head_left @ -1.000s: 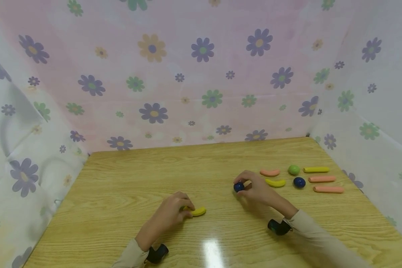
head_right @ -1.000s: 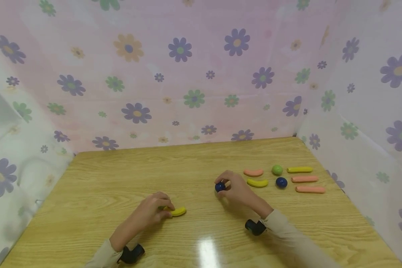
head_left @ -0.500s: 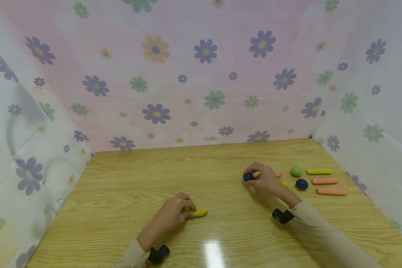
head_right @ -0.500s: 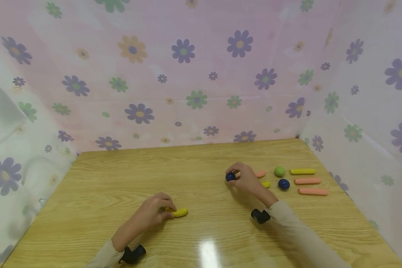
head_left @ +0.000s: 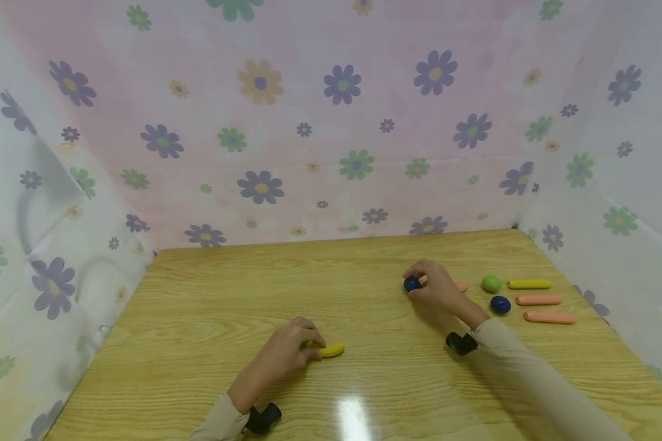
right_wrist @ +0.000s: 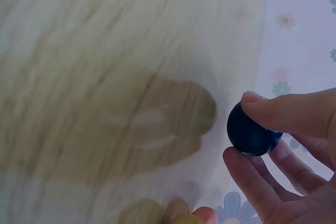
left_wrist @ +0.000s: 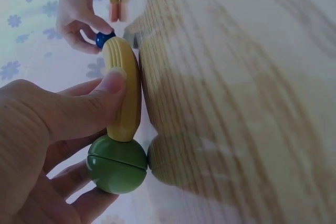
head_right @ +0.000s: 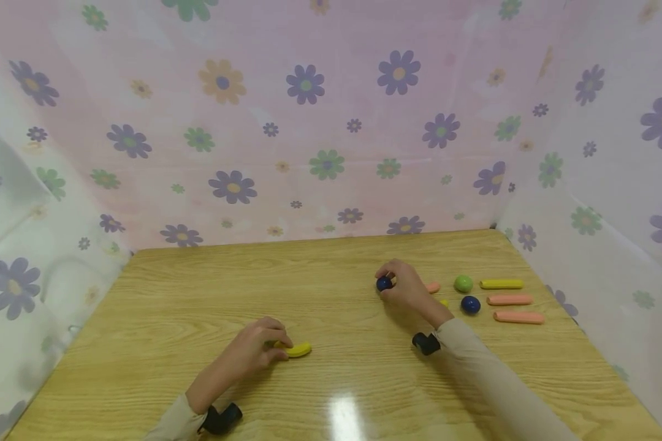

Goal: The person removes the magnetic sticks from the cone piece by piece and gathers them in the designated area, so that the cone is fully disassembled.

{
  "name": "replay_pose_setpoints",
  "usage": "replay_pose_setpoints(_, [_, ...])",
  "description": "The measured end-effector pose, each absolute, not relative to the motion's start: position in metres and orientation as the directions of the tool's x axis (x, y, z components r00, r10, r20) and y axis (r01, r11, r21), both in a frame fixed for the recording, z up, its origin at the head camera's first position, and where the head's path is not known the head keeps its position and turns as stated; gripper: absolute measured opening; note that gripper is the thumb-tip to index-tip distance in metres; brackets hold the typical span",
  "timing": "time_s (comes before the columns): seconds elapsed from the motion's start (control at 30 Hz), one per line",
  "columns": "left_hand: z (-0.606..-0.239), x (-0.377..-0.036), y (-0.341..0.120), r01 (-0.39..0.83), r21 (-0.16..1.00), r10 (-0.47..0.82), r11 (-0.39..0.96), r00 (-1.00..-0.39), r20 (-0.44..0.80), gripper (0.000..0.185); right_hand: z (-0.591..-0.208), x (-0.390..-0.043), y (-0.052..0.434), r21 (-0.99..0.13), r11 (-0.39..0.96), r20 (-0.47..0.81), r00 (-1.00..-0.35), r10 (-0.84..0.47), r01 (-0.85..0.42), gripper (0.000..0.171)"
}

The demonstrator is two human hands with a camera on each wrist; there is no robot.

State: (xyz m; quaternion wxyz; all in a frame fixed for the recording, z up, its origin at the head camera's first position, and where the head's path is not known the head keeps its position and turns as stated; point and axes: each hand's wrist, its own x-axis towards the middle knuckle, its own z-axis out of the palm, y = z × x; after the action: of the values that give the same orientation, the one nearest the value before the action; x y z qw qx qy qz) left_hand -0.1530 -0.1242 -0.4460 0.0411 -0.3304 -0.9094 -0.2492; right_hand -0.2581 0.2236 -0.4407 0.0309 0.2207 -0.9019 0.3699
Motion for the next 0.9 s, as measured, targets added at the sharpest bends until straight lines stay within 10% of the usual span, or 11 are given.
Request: replay_pose_setpoints(0.9, [-0.447,-0.149,-0.118,0.678,0.26,0.605,0.687,-0.733,0.312,0.018,-0.432,-0.254,0.235,-0.6,0.665,0.2,-0.888,-0.413,-0.444,0.019])
